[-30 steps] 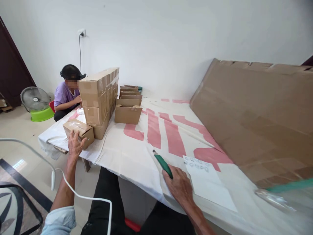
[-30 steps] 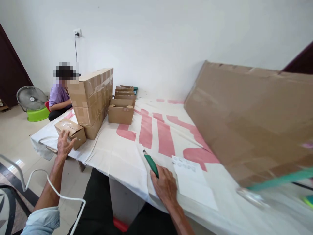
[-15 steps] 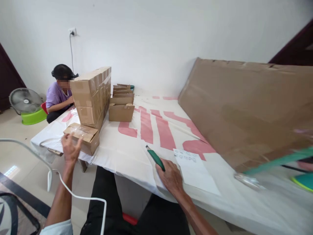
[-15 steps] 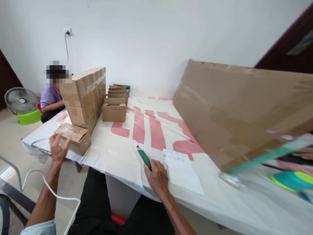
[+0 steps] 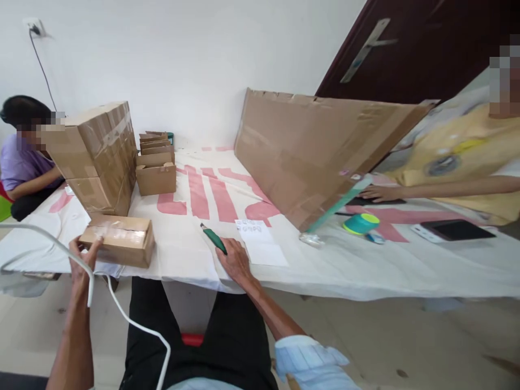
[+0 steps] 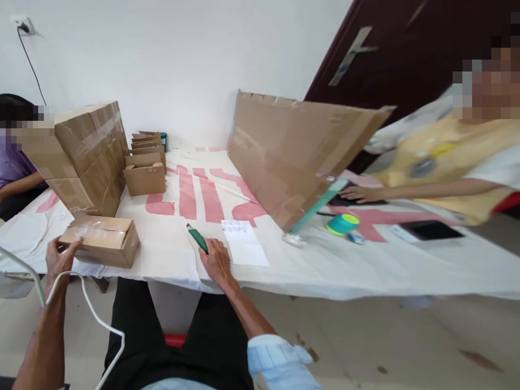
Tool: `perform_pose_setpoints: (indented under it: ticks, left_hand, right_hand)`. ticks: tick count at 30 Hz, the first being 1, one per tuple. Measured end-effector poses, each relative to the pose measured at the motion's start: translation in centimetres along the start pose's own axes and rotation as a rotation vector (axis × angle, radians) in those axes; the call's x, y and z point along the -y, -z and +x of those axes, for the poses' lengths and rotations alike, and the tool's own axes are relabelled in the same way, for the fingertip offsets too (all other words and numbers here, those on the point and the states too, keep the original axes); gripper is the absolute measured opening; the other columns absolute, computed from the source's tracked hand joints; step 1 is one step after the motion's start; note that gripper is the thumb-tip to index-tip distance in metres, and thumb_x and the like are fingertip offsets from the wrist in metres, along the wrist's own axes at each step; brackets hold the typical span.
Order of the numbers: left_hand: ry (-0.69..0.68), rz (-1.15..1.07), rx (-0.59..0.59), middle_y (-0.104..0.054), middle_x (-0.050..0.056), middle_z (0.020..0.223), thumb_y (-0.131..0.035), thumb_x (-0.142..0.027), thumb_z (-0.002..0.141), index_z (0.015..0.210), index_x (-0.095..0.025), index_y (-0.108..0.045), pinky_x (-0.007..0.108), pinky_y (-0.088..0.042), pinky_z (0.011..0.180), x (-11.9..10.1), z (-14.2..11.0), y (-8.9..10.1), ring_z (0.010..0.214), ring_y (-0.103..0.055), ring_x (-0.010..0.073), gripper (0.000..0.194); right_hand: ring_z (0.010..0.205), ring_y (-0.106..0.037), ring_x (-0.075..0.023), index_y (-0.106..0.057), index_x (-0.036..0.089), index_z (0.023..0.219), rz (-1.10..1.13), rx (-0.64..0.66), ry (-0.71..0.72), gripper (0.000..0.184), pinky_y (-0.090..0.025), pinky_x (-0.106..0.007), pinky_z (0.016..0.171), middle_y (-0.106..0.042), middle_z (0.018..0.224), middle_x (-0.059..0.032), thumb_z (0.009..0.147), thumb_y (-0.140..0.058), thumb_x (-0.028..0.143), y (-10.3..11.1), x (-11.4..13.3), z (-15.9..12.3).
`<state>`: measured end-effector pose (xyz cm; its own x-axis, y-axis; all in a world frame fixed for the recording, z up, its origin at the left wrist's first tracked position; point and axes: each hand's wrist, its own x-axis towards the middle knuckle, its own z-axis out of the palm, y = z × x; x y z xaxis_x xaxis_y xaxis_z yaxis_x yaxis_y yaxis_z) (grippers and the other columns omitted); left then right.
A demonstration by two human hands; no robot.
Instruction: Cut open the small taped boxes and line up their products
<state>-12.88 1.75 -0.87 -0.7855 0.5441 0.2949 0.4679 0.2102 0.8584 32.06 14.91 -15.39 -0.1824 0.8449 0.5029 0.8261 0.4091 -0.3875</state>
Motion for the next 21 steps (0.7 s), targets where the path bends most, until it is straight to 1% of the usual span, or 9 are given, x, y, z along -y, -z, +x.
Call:
perform_pose_setpoints:
  ticks: [3,6,7,9,11,13,16,19,21]
  left_hand:
    - [-0.008,-0.069,0.171,-0.070,0.014,0.127,-0.084,-0.069,0.069,0.130,-0.020,-0.060,0.055,-0.057,0.107,-1.5,-4.5,-2.1,0.121,-0.068,0.0367,0.082]
    - [-0.052,-0.205,0.465,-0.068,0.015,0.135,-0.085,-0.064,0.074,0.129,-0.021,-0.061,0.053,-0.058,0.105,-2.1,-6.9,-3.4,0.130,-0.066,0.0379,0.074]
    - [-0.058,-0.248,0.543,-0.066,0.017,0.141,-0.088,-0.062,0.072,0.130,-0.022,-0.060,0.053,-0.058,0.105,-2.1,-7.1,-3.7,0.136,-0.063,0.0393,0.076]
    - [-0.066,-0.317,0.662,-0.057,0.019,0.156,-0.094,-0.057,0.066,0.138,-0.024,-0.057,0.054,-0.057,0.108,-1.8,-6.5,-4.4,0.150,-0.052,0.0424,0.087]
    - [-0.078,-0.374,0.775,-0.046,0.020,0.168,-0.099,-0.052,0.059,0.147,-0.028,-0.051,0.056,-0.052,0.116,-1.6,-5.6,-5.2,0.160,-0.041,0.0435,0.103]
    - [-0.078,-0.429,0.884,-0.042,0.020,0.172,-0.102,-0.047,0.053,0.155,-0.029,-0.046,0.056,-0.045,0.124,-1.5,-4.9,-6.0,0.163,-0.036,0.0435,0.117]
    - [-0.059,-0.485,0.975,-0.047,0.018,0.169,-0.102,-0.039,0.051,0.161,-0.026,-0.042,0.053,-0.041,0.129,-1.7,-5.1,-6.8,0.159,-0.042,0.0433,0.126]
    - [-0.058,-0.500,0.994,-0.052,0.016,0.165,-0.098,-0.034,0.057,0.164,-0.023,-0.039,0.050,-0.043,0.128,-1.8,-6.5,-6.9,0.154,-0.048,0.0417,0.123]
    - [-0.080,-0.511,0.987,-0.051,0.016,0.165,-0.096,-0.033,0.059,0.165,-0.024,-0.036,0.051,-0.045,0.126,-1.7,-7.7,-6.9,0.155,-0.046,0.0411,0.122]
  right_hand:
    - [0.106,-0.061,-0.0293,-0.068,0.019,0.128,0.012,-0.012,0.016,0.032,-0.047,-0.041,0.093,-0.073,0.117,-0.0133,0.101,-0.053,0.027,-0.2,-0.3,-0.2]
    - [0.105,-0.061,-0.0292,-0.068,0.018,0.129,0.010,-0.011,0.013,0.033,-0.048,-0.041,0.092,-0.073,0.117,-0.0138,0.101,-0.053,0.029,-0.5,-0.7,-0.3]
    - [0.105,-0.062,-0.0294,-0.068,0.017,0.129,0.009,-0.011,0.012,0.034,-0.048,-0.041,0.093,-0.073,0.117,-0.0140,0.101,-0.053,0.029,-0.5,-0.7,-0.3]
    - [0.106,-0.062,-0.0296,-0.069,0.017,0.129,0.011,-0.015,0.016,0.035,-0.048,-0.042,0.094,-0.073,0.118,-0.0143,0.102,-0.052,0.030,-0.7,-0.9,-0.4]
    - [0.107,-0.062,-0.0298,-0.069,0.017,0.129,0.017,-0.023,0.019,0.035,-0.048,-0.042,0.095,-0.073,0.119,-0.0145,0.103,-0.050,0.032,-0.9,-1.0,-0.4]
    - [0.107,-0.062,-0.0301,-0.069,0.017,0.129,0.023,-0.031,0.022,0.036,-0.049,-0.043,0.095,-0.073,0.119,-0.0153,0.103,-0.050,0.033,-1.0,-1.2,-0.5]
    - [0.106,-0.062,-0.0308,-0.069,0.017,0.129,0.030,-0.031,0.022,0.037,-0.050,-0.044,0.095,-0.073,0.118,-0.0160,0.102,-0.051,0.033,-0.9,-1.3,-0.6]
    - [0.107,-0.062,-0.0310,-0.069,0.018,0.129,0.040,-0.024,0.019,0.037,-0.050,-0.045,0.097,-0.073,0.118,-0.0155,0.100,-0.052,0.032,-0.7,-1.3,-0.7]
    - [0.108,-0.061,-0.0307,-0.069,0.018,0.130,0.049,-0.022,0.019,0.039,-0.050,-0.046,0.098,-0.073,0.118,-0.0154,0.097,-0.051,0.028,-0.5,-1.2,-0.8]
